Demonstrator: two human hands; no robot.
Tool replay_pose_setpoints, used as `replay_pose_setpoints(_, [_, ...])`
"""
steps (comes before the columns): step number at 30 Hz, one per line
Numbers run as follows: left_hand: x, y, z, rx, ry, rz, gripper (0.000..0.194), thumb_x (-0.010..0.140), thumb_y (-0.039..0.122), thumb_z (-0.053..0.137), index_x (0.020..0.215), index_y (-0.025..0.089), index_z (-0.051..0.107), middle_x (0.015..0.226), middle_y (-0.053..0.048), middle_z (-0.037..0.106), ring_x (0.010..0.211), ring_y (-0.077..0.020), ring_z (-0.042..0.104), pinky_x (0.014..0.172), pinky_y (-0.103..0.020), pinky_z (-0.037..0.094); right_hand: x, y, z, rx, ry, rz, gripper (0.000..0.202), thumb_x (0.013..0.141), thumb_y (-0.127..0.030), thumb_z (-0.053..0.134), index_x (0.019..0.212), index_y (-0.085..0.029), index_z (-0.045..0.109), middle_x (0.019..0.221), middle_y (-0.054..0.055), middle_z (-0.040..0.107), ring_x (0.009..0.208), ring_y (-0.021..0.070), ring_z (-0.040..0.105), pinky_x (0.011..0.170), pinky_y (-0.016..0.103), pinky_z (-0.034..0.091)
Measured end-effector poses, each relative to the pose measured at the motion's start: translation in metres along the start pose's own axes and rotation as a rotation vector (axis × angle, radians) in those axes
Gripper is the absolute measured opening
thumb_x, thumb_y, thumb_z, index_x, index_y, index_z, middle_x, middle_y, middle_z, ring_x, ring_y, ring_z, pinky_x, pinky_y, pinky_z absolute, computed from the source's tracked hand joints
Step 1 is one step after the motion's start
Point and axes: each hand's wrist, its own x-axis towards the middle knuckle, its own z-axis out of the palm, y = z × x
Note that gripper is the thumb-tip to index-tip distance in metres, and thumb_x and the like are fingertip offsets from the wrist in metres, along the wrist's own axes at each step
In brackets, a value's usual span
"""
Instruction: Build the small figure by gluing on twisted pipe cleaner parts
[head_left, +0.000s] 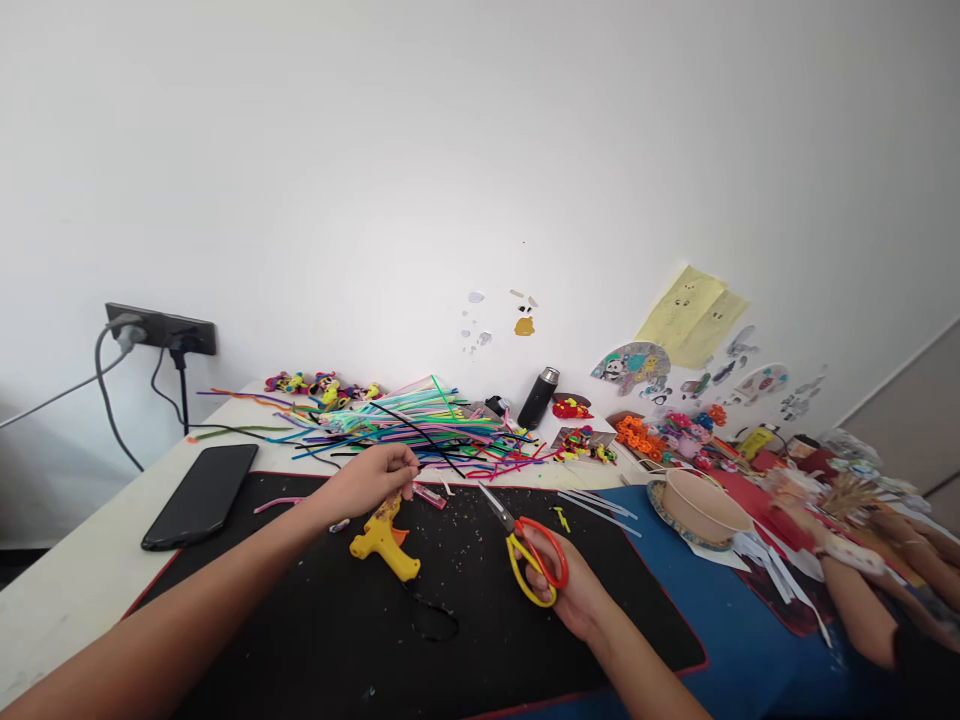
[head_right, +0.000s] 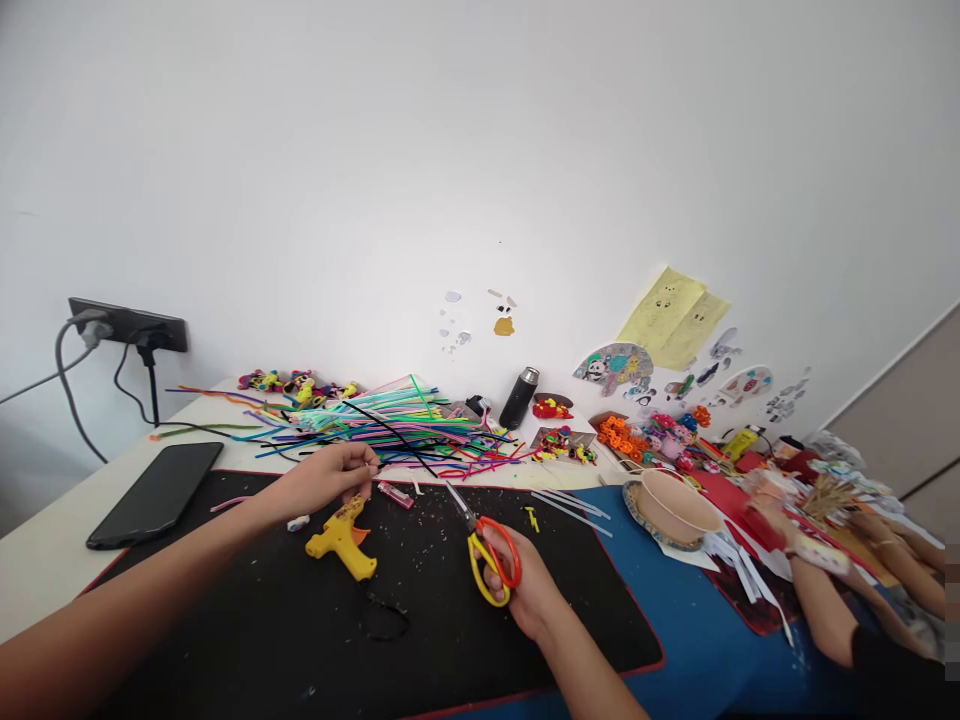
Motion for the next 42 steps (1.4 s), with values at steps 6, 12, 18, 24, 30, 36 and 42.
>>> replay_pose_setpoints(6, [-0.005,0.005,0.027,-0.453,-0.109,-0.192,0.053,0.066,0.059,0.086,0.089,0.020,0.058,0.117,-0.015,0.079,0.102,-0.0247,0.075,0.089,-0.033,0.056,0.000,0.009,0.043,0.279,-0.262,-0.031,0.048,0.075,-0.061,0.086,0.084,-0.016,0.071,0.061,-0.003,0.056,0.041,0.0026,0.028,0.038,0.017,0.021])
replay_pose_setpoints(12, [-0.012,0.013,0.032,-0.593,-0.111,-0.169,0.053,0.068,0.061,0.089,0.088,0.019,0.062,0.105,-0.011,0.079,0.100,-0.0266,0.076,0.094,-0.037,0.058,0.011,0.023,0.084,0.314,-0.418,-0.023,0.050,0.083,-0.061,0.081,0.095,-0.014,0.067,0.074,0.001,0.068,0.040,0.0058,0.048,0.037,0.019,0.036])
replay_pose_setpoints(18, [-0.012,0.014,0.037,-0.422,-0.140,-0.046,0.046,0.079,0.062,0.079,0.086,0.020,0.061,0.079,-0.004,0.072,0.065,-0.0179,0.066,0.068,-0.032,0.057,0.012,0.030,0.109,0.174,-0.582,-0.037,0.066,0.082,-0.065,0.082,0.118,-0.013,0.064,0.067,-0.001,0.066,0.043,0.0117,0.059,0.043,0.023,0.050])
replay_pose_setpoints(24, [-0.011,0.017,0.026,-0.047,0.045,0.074,0.041,0.084,0.063,0.062,0.086,0.021,0.062,0.083,-0.004,0.071,0.075,-0.0205,0.064,0.069,-0.031,0.050,0.023,0.029,0.110,0.214,-0.488,-0.076,0.074,0.086,-0.074,0.072,0.127,-0.012,0.063,0.066,-0.002,0.066,0.041,0.0110,0.056,0.042,0.022,0.046])
replay_pose_setpoints(30, [-0.005,0.013,0.014,0.283,0.239,0.038,0.035,0.087,0.054,0.048,0.086,0.023,0.063,0.074,-0.001,0.070,0.070,-0.0216,0.064,0.065,-0.030,0.042,0.019,0.028,0.089,0.118,-0.508,-0.059,0.084,0.087,-0.082,0.062,0.136,-0.014,0.057,0.085,0.011,0.078,0.062,0.0227,0.075,0.052,0.027,0.052])
replay_pose_setpoints(36, [-0.005,0.011,0.013,0.379,0.263,0.023,0.038,0.089,0.055,0.043,0.088,0.023,0.064,0.072,-0.001,0.068,0.068,-0.0223,0.063,0.063,-0.031,0.039,0.008,0.027,0.086,0.064,-0.519,-0.007,0.092,0.085,-0.091,0.052,0.136,-0.015,0.058,0.098,0.016,0.079,0.079,0.0273,0.079,0.072,0.039,0.058])
replay_pose_setpoints(42, [-0.008,0.016,0.014,0.550,0.273,0.026,0.037,0.091,0.052,0.041,0.091,0.024,0.065,0.068,0.000,0.065,0.066,-0.0224,0.061,0.061,-0.031,0.034,0.006,0.022,0.094,-0.070,-0.388,-0.042,0.084,0.084,-0.087,0.059,0.124,-0.013,0.062,0.073,0.004,0.071,0.046,0.0163,0.064,0.049,0.029,0.052])
